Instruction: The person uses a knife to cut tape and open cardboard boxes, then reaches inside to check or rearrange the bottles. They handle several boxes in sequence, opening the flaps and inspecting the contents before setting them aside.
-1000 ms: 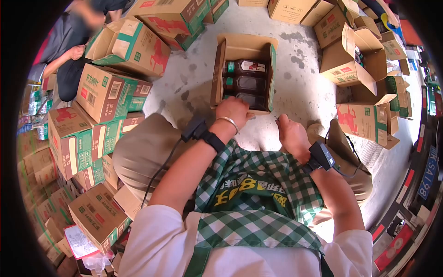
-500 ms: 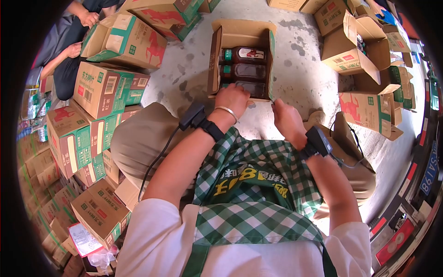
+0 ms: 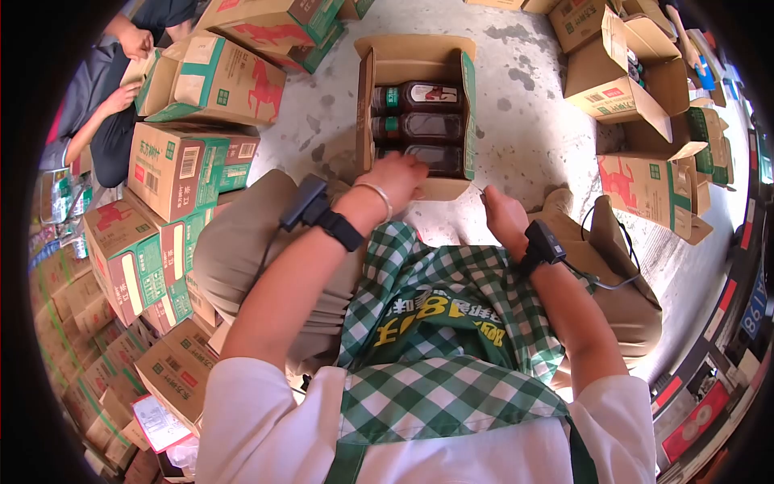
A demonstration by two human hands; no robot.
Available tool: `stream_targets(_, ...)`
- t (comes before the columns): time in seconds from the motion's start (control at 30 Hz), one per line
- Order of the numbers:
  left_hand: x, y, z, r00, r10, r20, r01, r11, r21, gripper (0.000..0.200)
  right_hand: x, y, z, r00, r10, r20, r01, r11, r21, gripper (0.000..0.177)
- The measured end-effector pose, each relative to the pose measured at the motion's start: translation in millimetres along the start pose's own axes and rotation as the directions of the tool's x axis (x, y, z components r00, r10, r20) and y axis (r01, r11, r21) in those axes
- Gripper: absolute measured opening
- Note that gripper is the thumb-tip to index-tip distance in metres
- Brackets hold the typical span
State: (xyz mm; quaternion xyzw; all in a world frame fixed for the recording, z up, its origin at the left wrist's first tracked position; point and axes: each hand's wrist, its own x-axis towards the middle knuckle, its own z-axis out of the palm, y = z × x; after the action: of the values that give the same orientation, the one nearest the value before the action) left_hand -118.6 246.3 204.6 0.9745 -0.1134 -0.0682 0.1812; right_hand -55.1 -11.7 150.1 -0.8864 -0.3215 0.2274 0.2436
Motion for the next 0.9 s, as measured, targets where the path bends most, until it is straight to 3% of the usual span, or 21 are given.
stream_targets(0.03,-1,-3,-3,1.000,-0.001,-0.001,0.001,1.000,0.008,0.022,-2,7,-4,1.000,-0.006,-0.005,0.006,1.000,0.003,0.012)
stream_targets(0.1,-4,-5,-11,0.951,-0.275,0.140,0.264,0.960,0.092,0.020,-12,19,-12,0.998,-0.046,0.050,0.044,0.998,0.044,0.011)
stream_targets(0.13,-7,-5,-8,0.952,-0.304,0.048,0.301,0.952,0.061,0.021,-17,25,-20,0.998,-0.060,0.022,0.058,0.994,0.092,0.008)
stream_targets(0.17,-6,0,-10,0.952,-0.301,0.046,0.298,0.952,0.069,0.021,-22,34,-26,0.999,-0.023,-0.041,0.025,0.998,0.050,0.006)
stream_targets(0.23,0,10,-12,0.876,-0.482,0.025,0.481,0.876,0.041,0.021,-29,53,-39,0.975,0.093,-0.202,-0.050,0.977,0.207,0.010)
stream_targets(0.27,9,16,-7,0.881,-0.473,0.027,0.471,0.881,0.047,0.021,-28,64,-45,0.973,0.101,-0.210,-0.055,0.976,0.213,0.010)
stream_targets(0.3,25,26,3,0.826,-0.562,-0.033,0.559,0.826,-0.081,0.024,-19,76,-51,0.906,0.329,-0.267,-0.157,0.847,0.508,0.015)
stream_targets(0.33,42,37,12,0.756,-0.651,-0.076,0.624,0.750,-0.217,0.028,-10,80,-54,0.802,0.546,-0.243,-0.196,0.624,0.756,0.020)
stream_targets(0.37,70,61,16,0.655,-0.748,-0.110,0.682,0.647,-0.341,0.030,-6,72,-68,0.759,0.603,-0.244,-0.182,0.557,0.810,0.026)
stream_targets(0.4,105,88,9,0.621,-0.780,-0.078,0.672,0.582,-0.458,0.035,-2,60,-83,0.752,0.603,-0.268,-0.137,0.540,0.831,0.025)
stream_targets(0.43,140,103,19,0.564,-0.825,-0.012,0.300,0.219,-0.929,0.041,-3,46,-95,0.737,0.610,-0.291,-0.095,0.520,0.849,0.025)
stream_targets(0.47,154,133,11,0.716,-0.461,-0.524,0.287,0.879,-0.381,0.043,-2,33,-107,0.734,0.571,-0.368,-0.043,0.580,0.814,0.025)
stream_targets(0.5,158,170,-22,0.687,-0.352,-0.635,0.194,0.932,-0.306,0.046,-4,25,-113,0.728,0.529,-0.436,0.002,0.634,0.773,0.025)
stream_targets(0.53,160,175,-49,0.734,-0.242,-0.634,0.134,0.967,-0.215,0.045,-1,30,-110,0.712,0.477,-0.514,0.121,0.639,0.760,0.025)
stream_targets(0.57,156,168,-70,0.769,-0.129,-0.626,0.067,0.990,-0.122,0.044,-3,19,-118,0.727,0.447,-0.521,0.124,0.661,0.740,0.026)
stream_targets(0.63,158,104,-108,0.959,-0.194,-0.206,0.189,0.981,-0.046,0.037,-11,-1,-128,0.814,0.434,-0.387,-0.110,0.769,0.630,0.026)
stream_targets(0.7,158,30,-109,0.944,-0.318,0.086,0.315,0.948,0.047,0.028,-12,-8,-118,0.813,0.398,-0.424,-0.098,0.812,0.575,0.026)
stream_targets(0.77,143,-14,-63,0.896,-0.086,0.436,0.039,0.993,0.116,0.030,-9,-8,-109,0.889,0.305,-0.341,-0.123,0.878,0.463,0.026)
stream_targets(0.8,123,-3,-51,0.948,-0.021,0.318,0.035,0.999,-0.039,0.032,-5,3,-97,0.909,0.207,-0.361,-0.107,0.954,0.280,0.026)
stream_targets(0.83,92,17,-38,0.981,0.025,0.193,0.014,0.981,-0.194,0.036,-2,3,-96,0.904,0.216,-0.369,-0.111,0.952,0.287,0.026)
stream_targets(0.9,64,35,-10,0.984,-0.137,0.113,0.136,0.991,0.015,0.037,-2,1,-92,0.926,0.039,-0.374,-0.045,0.999,-0.008,0.024)
